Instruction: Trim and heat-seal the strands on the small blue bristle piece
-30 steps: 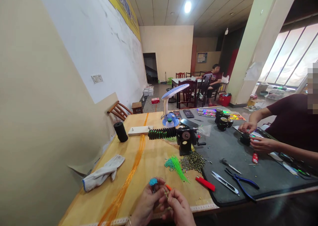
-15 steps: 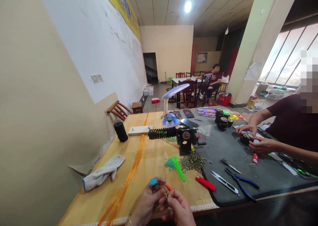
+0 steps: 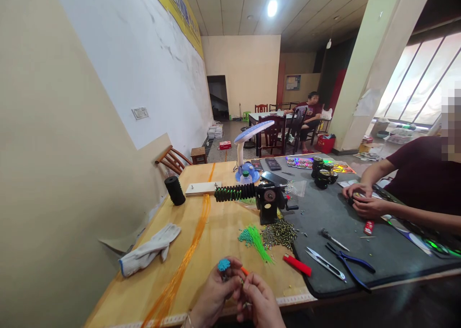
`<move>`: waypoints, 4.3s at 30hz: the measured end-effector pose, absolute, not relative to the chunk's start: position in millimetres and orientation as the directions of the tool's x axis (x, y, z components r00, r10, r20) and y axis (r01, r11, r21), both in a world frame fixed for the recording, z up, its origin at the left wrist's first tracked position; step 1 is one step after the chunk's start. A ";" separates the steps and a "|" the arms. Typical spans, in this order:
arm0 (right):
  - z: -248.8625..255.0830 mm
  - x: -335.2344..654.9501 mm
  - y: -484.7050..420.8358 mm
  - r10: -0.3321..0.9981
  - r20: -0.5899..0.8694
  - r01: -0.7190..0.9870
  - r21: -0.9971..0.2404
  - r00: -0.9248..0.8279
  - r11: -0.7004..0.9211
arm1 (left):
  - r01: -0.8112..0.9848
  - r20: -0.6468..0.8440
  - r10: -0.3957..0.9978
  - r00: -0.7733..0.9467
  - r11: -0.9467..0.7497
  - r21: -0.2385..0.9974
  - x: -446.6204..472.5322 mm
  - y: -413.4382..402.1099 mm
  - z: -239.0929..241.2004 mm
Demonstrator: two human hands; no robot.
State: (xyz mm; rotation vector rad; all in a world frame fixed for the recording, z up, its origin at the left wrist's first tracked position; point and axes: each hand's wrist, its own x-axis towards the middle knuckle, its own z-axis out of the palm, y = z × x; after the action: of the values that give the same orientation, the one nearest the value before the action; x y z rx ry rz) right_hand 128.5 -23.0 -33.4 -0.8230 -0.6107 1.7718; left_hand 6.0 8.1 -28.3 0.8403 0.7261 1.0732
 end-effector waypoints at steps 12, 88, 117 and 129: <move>-39.1 131.1 -20.9 0.948 -0.244 -0.489 -0.814 -0.204 -0.315 | -0.253 0.008 0.957 0.291 0.069 0.965 3.0 12.5 -9.8; -24.0 146.7 -28.0 0.995 0.093 0.118 -0.989 -0.021 0.094 | -0.082 -0.005 0.952 0.307 0.031 0.996 -0.6 -1.5 -8.9; -19.8 162.6 -20.0 0.995 0.044 0.142 -0.988 -0.088 0.056 | -0.065 0.013 0.958 0.287 0.006 0.998 0.4 2.0 -2.6; -36.5 156.8 -7.5 0.950 -0.308 -0.186 -0.932 -0.044 -0.310 | 0.256 0.184 0.982 -0.039 -0.168 0.952 -18.8 1.8 7.1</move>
State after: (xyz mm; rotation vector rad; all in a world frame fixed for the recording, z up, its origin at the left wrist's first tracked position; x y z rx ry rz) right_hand 156.8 -7.5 -36.5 -1.2782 -0.9076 1.5314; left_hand -18.8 1.8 7.1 1.5036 1.3553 1.2579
